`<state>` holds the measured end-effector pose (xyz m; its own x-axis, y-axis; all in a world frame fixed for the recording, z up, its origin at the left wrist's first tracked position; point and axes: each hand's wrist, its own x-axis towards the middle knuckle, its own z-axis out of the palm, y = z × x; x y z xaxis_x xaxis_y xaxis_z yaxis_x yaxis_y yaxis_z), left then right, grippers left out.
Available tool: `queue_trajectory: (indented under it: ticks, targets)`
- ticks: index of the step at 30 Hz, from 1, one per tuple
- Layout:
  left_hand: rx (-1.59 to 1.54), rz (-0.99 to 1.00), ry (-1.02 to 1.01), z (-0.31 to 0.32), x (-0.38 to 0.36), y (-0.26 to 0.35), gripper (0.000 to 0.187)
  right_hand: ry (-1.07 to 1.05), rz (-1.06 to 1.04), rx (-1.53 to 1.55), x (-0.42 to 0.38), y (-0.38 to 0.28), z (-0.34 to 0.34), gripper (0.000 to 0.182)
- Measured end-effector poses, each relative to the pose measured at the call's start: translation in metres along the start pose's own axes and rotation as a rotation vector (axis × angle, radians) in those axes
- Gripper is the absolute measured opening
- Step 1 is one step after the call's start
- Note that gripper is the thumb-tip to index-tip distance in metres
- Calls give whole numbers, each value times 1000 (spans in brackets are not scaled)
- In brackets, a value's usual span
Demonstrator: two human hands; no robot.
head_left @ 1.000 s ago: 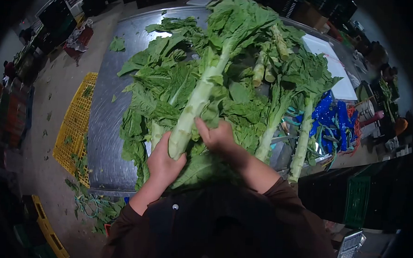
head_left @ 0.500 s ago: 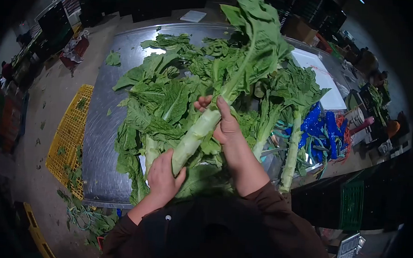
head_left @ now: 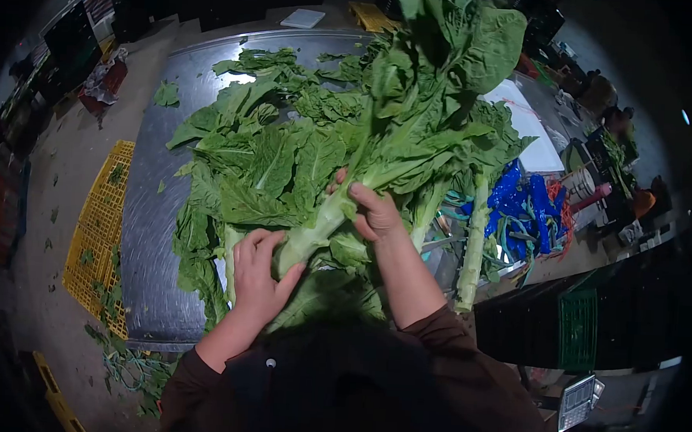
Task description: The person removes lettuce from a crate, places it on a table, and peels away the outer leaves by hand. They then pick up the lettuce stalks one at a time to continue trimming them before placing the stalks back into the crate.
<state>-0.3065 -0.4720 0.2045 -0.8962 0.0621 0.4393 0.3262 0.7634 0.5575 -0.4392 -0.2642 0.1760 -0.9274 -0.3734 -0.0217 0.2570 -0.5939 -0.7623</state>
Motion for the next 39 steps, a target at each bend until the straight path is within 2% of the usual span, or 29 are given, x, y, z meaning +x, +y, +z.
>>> queue_trajectory:
  ticks: [4, 6, 7, 8, 10, 11, 16, 18, 19, 23, 25, 27, 28, 30, 31, 32, 34, 35, 37, 39]
  targets:
    - [-225, -10, 66, -9, 62, 19, 61, -109, 81, 78, -10, 14, 12, 42]
    - [-525, -98, 43, -5, 89, 31, 65, -156, 55, 29, -12, 18, 16, 43]
    - [-434, 5, 138, 5, 97, 31, 50, -192, 59, 27, -11, 18, 19, 43]
    - [-436, 10, 159, 11, 99, 25, 50, -174, 53, 18, -12, 16, 23, 47]
    - [-735, -264, -17, 11, 103, 26, 31, -141, 78, 6, -15, 8, 33, 53]
    - [-773, -251, 111, 11, 99, 31, 20, -129, 82, 37, -14, 9, 32, 56]
    - [-903, -402, 87, 26, 76, -14, 33, -27, 71, 29, -14, 7, 41, 58]
    - [-1032, -471, 116, 28, 68, -20, 24, -95, 48, 19, -13, 2, 50, 52]
    - [-1111, -487, 137, 24, 64, -13, 14, -107, 55, 26, -12, 3, 51, 50]
    - [-1291, -605, 143, 27, 49, -20, 11, -55, 49, -86, -13, 12, 53, 47]
    - [-1514, -711, 169, 30, 42, -30, 13, -79, 87, -88, -15, 17, 52, 43]
    - [-1512, -818, 344, 28, 34, -54, 14, 7, -31, -131, -17, 18, 59, 39]
    - [-1415, -818, 402, 19, 33, -55, 16, 46, -44, -118, -18, 17, 62, 37]
    - [-1037, -672, 210, 8, 27, -80, 20, 42, -14, -170, -21, 13, 60, 35]
    - [-736, -619, 8, -6, 30, -87, 27, 71, -37, -230, -22, 14, 61, 34]
    - [-737, -612, 20, -12, 34, -89, 27, 59, -41, -235, -23, 15, 63, 34]
    - [-327, -537, -117, -45, 64, -56, 36, 58, -70, -380, -24, 19, 67, 31]
    - [-108, -340, 105, -45, 73, -44, 42, 31, -107, -469, -24, 19, 69, 30]
    - [200, 56, 416, -63, 104, -12, 45, 18, -109, -507, -27, 13, 83, 30]
    - [53, 188, 487, -75, 130, 11, 49, 10, -103, -543, -31, 12, 91, 30]
